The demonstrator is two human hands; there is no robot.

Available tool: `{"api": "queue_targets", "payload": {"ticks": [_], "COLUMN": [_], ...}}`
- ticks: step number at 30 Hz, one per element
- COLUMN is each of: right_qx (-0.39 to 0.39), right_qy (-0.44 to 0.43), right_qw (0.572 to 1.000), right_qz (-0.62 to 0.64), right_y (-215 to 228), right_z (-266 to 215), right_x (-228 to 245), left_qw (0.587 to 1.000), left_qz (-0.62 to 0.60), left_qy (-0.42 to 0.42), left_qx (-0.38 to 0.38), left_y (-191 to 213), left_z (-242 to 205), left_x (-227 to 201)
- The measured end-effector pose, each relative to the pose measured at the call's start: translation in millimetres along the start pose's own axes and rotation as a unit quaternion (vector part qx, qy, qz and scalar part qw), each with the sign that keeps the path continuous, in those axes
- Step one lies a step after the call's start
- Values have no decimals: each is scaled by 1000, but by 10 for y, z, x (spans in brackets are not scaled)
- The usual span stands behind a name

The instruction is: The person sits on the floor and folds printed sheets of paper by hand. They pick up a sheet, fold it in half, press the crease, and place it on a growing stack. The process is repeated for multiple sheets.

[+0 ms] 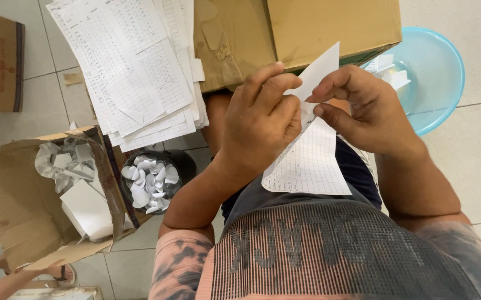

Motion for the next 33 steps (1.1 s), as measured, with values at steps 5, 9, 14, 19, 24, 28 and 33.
{"api": "queue_targets", "payload": {"ticks": [5, 9, 14, 19, 24, 28, 33], "right_qx": [1, -11, -13, -19, -23, -20, -40], "right_qy": [-11, -11, -3, -16, -52, -83, -57], "right_qw": [1000, 1000, 997, 992, 990, 991, 987], "right_qz": [5, -24, -80, -122, -129, -103, -147], "right_y": [30, -3, -39, -61, -8, 3, 0], "right_z": [2, 23, 57, 67, 61, 70, 102], "right_x": [10, -17, 9, 12, -66, -76, -166], "left_qw": [1000, 999, 998, 997, 994, 972, 918], "left_qz": [-2, 33, 65, 71, -26, -112, -32], "left_qy": [-3, -2, -6, -10, 70, 141, 304], "left_qx": [-14, -22, -23, -38, -81, -152, -252], "left_y": [-51, -63, -62, -65, 181, 668, 1674], "left_z": [25, -24, -95, -168, -281, -502, -1388], "left_x": [-60, -27, 6, 94, 409, 710, 1246]}}
Point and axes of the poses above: each hand's wrist, its own z-axis towards the middle knuckle, its own y-axis out of the back of the hand, x = y × z, the point moved 7 cm from there along z, towards the middle knuckle, and after that the axes turned 15 degrees about -z, right-handed, at the moved point
